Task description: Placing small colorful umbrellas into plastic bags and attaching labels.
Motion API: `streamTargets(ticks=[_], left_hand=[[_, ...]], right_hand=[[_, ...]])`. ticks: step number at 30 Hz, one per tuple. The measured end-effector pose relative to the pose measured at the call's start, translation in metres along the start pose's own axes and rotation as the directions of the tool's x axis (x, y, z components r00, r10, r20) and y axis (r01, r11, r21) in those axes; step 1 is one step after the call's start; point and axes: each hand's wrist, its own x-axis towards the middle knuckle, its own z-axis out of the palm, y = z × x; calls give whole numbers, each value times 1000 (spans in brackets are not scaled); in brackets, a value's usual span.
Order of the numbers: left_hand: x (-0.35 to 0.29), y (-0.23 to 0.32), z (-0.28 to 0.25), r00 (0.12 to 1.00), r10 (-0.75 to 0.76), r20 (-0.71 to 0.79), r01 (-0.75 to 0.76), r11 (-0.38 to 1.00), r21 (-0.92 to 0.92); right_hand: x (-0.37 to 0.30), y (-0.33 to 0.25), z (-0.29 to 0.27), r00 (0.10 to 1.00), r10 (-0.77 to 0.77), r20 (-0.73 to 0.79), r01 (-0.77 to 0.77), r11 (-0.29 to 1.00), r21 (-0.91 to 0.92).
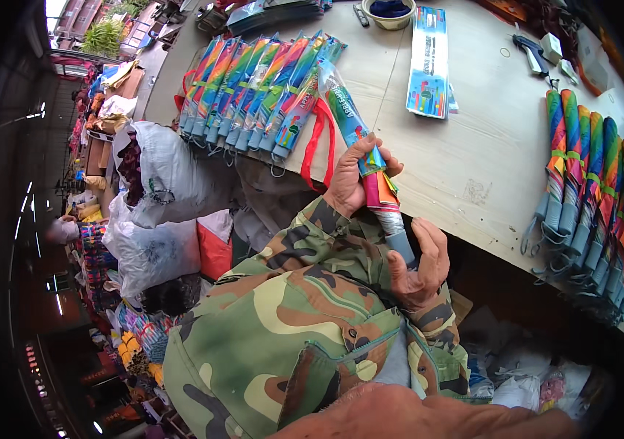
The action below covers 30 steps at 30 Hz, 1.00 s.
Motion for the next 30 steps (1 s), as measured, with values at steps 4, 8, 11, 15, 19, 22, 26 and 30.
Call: streamTargets(ticks=[4,8,11,15,19,22,26,30], left_hand=[[-8,-10,23,998,-59,27,58,998,24],[-38,-49,24,961,102,257,-231,807,544],[-38,-30,27,886,103,452,-423,582,694],[-37,25,29,995,29,-92,15,894,447],[-29,153,-11,916,337,-219,14,519,855],[-17,272,-68,730,683,11,244,-276,930],[-5,370,-107,638,769,26,587,-508,630],[5,379,-152,406,913,-19,744,-319,588]], right_hand=[[16,10,22,971,-217,-98,212,976,-57],[50,29,55,957,-248,-150,230,965,-124],[58,27,68,960,-236,-152,220,969,-114],[50,28,56,976,-219,-13,214,964,-159],[32,52,7,986,-167,12,159,915,-371],[22,87,-40,993,-109,-54,53,788,-613],[25,127,-100,986,-103,-131,-59,522,-851],[35,144,-127,970,-106,-218,-183,269,-946]])
